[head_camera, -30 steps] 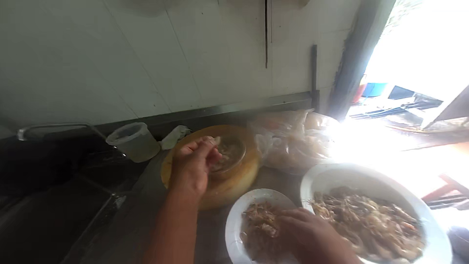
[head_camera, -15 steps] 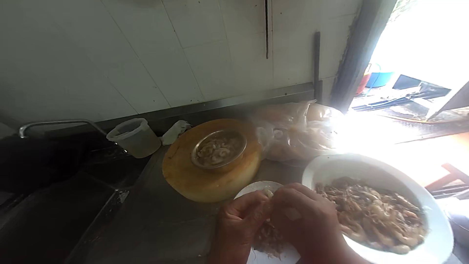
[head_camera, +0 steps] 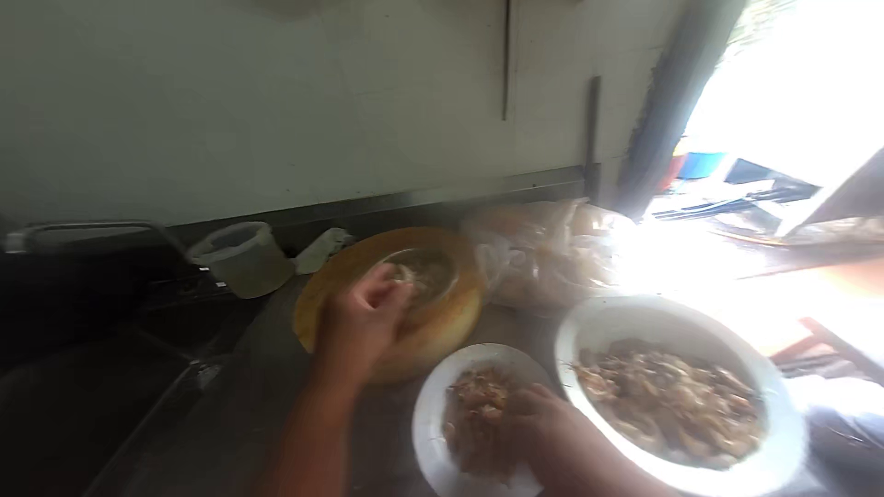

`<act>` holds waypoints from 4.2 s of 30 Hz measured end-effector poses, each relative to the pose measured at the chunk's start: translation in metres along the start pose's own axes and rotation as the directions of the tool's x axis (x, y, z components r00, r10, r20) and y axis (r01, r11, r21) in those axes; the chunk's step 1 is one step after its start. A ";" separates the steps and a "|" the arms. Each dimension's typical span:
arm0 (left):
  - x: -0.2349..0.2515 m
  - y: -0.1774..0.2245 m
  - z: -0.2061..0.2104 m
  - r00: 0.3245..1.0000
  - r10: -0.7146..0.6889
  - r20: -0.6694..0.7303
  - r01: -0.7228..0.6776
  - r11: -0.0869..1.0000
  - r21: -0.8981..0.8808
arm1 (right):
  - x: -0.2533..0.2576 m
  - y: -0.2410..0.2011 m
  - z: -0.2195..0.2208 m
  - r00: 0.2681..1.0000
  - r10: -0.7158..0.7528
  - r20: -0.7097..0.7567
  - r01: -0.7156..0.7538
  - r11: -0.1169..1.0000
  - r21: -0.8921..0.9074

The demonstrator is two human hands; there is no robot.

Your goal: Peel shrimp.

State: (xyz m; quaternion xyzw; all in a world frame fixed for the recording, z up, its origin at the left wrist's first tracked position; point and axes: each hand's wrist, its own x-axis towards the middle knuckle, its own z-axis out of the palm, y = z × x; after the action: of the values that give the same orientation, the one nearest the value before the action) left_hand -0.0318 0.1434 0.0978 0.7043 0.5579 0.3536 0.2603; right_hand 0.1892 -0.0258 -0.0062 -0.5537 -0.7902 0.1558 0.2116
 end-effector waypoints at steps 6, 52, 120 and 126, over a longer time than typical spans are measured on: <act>0.010 0.007 -0.004 0.988 0.145 -0.046 -0.123 0.941 0.315 | -0.010 0.025 -0.095 0.967 0.244 -0.077 -0.251 0.962 -0.106; -0.128 -0.036 0.055 0.884 0.088 0.459 0.197 0.820 -0.537 | 0.041 -0.009 -0.026 0.985 -0.035 -0.172 0.103 0.906 0.410; -0.142 -0.039 0.073 0.989 0.009 0.150 0.112 0.619 -0.777 | 0.005 0.005 0.013 0.897 0.331 -0.292 -0.026 0.699 0.714; -0.144 -0.042 0.094 0.923 0.336 -0.189 -0.382 0.862 -0.334 | 0.012 -0.005 0.008 0.961 0.238 -0.137 -0.006 0.519 0.855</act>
State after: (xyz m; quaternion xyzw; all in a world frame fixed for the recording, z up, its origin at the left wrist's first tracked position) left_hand -0.0014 0.0162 -0.0214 0.7116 0.3565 0.5364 0.2808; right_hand 0.1778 -0.0167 -0.0086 -0.4499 -0.5421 0.4668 0.5347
